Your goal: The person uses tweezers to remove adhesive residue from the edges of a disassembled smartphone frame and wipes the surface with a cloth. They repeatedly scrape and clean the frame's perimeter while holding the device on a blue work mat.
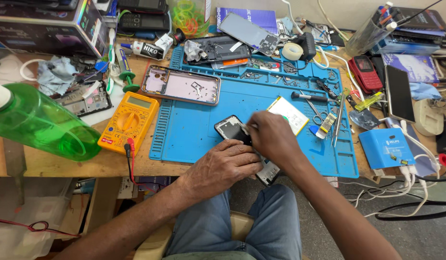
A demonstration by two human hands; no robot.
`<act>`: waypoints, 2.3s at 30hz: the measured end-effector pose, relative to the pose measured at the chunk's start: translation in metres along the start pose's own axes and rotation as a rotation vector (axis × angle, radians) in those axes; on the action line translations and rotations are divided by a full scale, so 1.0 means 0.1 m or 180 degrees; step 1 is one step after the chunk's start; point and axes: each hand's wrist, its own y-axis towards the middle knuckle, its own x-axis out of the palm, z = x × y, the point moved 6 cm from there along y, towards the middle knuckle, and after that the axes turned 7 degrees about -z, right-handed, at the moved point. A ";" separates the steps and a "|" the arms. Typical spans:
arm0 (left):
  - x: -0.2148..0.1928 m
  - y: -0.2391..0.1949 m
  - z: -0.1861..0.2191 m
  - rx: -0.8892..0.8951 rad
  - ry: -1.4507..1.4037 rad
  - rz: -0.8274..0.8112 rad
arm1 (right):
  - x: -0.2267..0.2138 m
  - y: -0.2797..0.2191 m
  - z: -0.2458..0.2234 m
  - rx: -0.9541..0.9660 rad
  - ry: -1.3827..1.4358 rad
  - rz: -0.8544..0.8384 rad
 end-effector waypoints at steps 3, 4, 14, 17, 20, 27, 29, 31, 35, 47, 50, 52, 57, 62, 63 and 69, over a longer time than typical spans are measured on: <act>-0.01 -0.01 0.01 0.0011 0.0046 -0.0007 | -0.04 0.04 -0.04 0.0202 0.0076 -0.0432; 0.00 -0.02 0.00 0.0014 0.0020 0.0002 | -0.05 -0.05 0.00 0.0333 -0.0024 -0.0664; 0.04 -0.04 -0.07 -0.0019 -0.0160 -0.0030 | 0.27 0.28 0.38 0.0339 -0.0036 -0.0957; -0.02 -0.01 -0.02 0.0007 -0.0012 -0.0057 | 0.20 0.41 0.21 0.0001 0.0366 -0.0643; -0.08 0.00 -0.04 0.0084 -0.0141 0.0024 | 0.02 -0.02 0.25 0.0354 -0.0520 -0.1069; -0.01 -0.04 -0.08 0.0003 -0.0205 -0.0009 | 0.12 -0.06 0.47 0.0617 -0.0370 -0.1143; -0.02 -0.03 -0.05 0.0024 -0.0206 -0.0053 | 0.28 0.39 0.36 0.0172 -0.0234 -0.0933; -0.03 -0.03 -0.02 0.0006 -0.0036 -0.0047 | 0.34 0.53 0.27 -0.0026 -0.0006 -0.0785; -0.05 -0.02 -0.03 -0.0005 -0.0133 0.0046 | 0.11 0.08 0.28 0.0095 -0.0279 -0.0937; -0.04 0.00 -0.02 0.0004 -0.0036 -0.0038 | 0.30 0.56 0.18 0.0067 0.0078 -0.0905; -0.05 0.04 -0.02 -0.0019 -0.0040 -0.0034 | 0.12 0.28 0.21 0.0065 -0.0090 -0.0828; -0.02 0.00 -0.03 0.0020 -0.0126 -0.0021 | 0.04 -0.19 0.38 0.0372 -0.0405 -0.1230; 0.03 -0.04 -0.07 0.0008 -0.0137 0.0018 | 0.02 -0.54 0.67 0.0800 -0.0228 -0.1292; -0.01 0.00 0.01 0.0017 -0.0023 0.0008 | 0.40 0.41 0.40 0.0264 0.0176 -0.0901; -0.03 0.00 0.02 0.0016 -0.0050 0.0002 | 0.39 0.45 0.33 0.0135 0.0099 -0.0792; -0.03 -0.03 -0.01 0.0013 -0.0082 0.0055 | 0.07 -0.14 0.38 0.0567 -0.0316 -0.1175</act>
